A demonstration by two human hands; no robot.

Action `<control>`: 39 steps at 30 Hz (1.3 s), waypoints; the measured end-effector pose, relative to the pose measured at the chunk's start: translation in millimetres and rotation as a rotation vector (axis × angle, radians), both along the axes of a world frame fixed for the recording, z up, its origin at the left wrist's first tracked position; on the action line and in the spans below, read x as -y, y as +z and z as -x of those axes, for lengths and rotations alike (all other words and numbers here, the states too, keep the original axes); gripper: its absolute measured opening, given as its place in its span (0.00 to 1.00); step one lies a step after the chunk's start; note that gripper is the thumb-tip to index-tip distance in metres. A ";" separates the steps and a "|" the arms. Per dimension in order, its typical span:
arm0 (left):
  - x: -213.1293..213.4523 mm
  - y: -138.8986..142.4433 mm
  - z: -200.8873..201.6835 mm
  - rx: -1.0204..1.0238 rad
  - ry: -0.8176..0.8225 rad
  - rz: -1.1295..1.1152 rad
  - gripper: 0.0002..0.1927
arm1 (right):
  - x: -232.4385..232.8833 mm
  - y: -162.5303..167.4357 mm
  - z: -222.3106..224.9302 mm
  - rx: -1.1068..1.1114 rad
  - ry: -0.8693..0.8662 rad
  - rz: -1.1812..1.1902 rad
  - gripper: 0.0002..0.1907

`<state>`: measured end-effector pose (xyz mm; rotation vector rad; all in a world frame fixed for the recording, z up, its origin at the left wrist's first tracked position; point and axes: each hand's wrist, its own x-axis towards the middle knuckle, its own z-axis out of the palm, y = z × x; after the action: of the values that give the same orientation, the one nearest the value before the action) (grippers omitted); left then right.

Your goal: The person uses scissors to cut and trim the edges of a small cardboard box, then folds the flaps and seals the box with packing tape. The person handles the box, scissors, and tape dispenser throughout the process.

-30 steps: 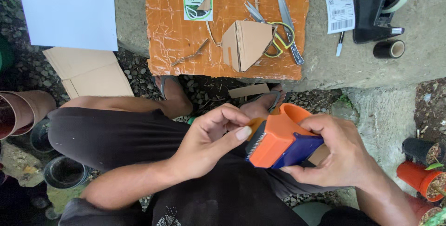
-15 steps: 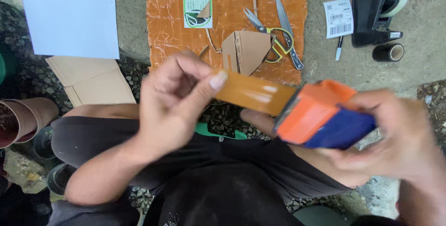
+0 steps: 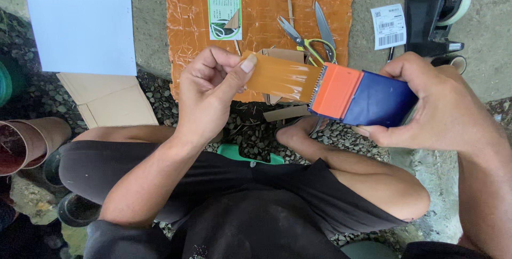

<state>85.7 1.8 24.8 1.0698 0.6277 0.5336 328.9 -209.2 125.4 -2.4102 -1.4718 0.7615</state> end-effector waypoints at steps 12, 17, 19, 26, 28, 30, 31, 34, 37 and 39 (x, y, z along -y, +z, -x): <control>3.7 -52.5 -13.8 -0.010 -0.013 0.178 0.05 | -24.3 -43.2 -4.2 -0.124 0.015 -0.028 0.37; 18.0 -61.6 -17.1 0.035 0.097 0.183 0.05 | -30.8 -46.3 -1.3 -0.127 0.018 -0.035 0.36; 24.8 -61.9 -16.3 0.007 0.131 0.153 0.05 | -31.1 -45.3 0.0 -0.133 0.011 -0.026 0.35; 31.6 -60.1 -25.4 0.051 0.158 0.173 0.06 | -27.9 -46.2 -1.7 -0.147 -0.017 0.008 0.34; 30.0 -58.3 -31.6 0.048 0.150 0.191 0.09 | -26.7 -47.3 -2.7 -0.145 -0.016 -0.026 0.34; 31.7 -54.9 -33.1 -0.015 0.135 0.215 0.12 | -24.9 -47.8 -3.0 -0.122 -0.032 0.016 0.34; 31.1 -53.9 -35.2 -0.014 0.136 0.217 0.15 | -24.0 -48.1 -2.8 -0.108 -0.043 0.035 0.34; 27.9 -52.9 -42.6 0.016 0.117 0.196 0.22 | -21.8 -49.1 -2.2 -0.151 -0.055 0.029 0.33; 31.3 -53.5 -47.5 0.025 0.063 0.123 0.23 | -20.4 -50.9 -2.2 -0.174 -0.067 0.039 0.33; 29.0 -54.7 -54.8 0.023 0.072 -0.027 0.23 | -20.0 -52.6 -2.3 -0.165 -0.030 -0.041 0.33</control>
<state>140.5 -27.2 -30.0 1.0678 0.6424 0.6170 331.3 -189.2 72.8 -2.2738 -1.3715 0.8910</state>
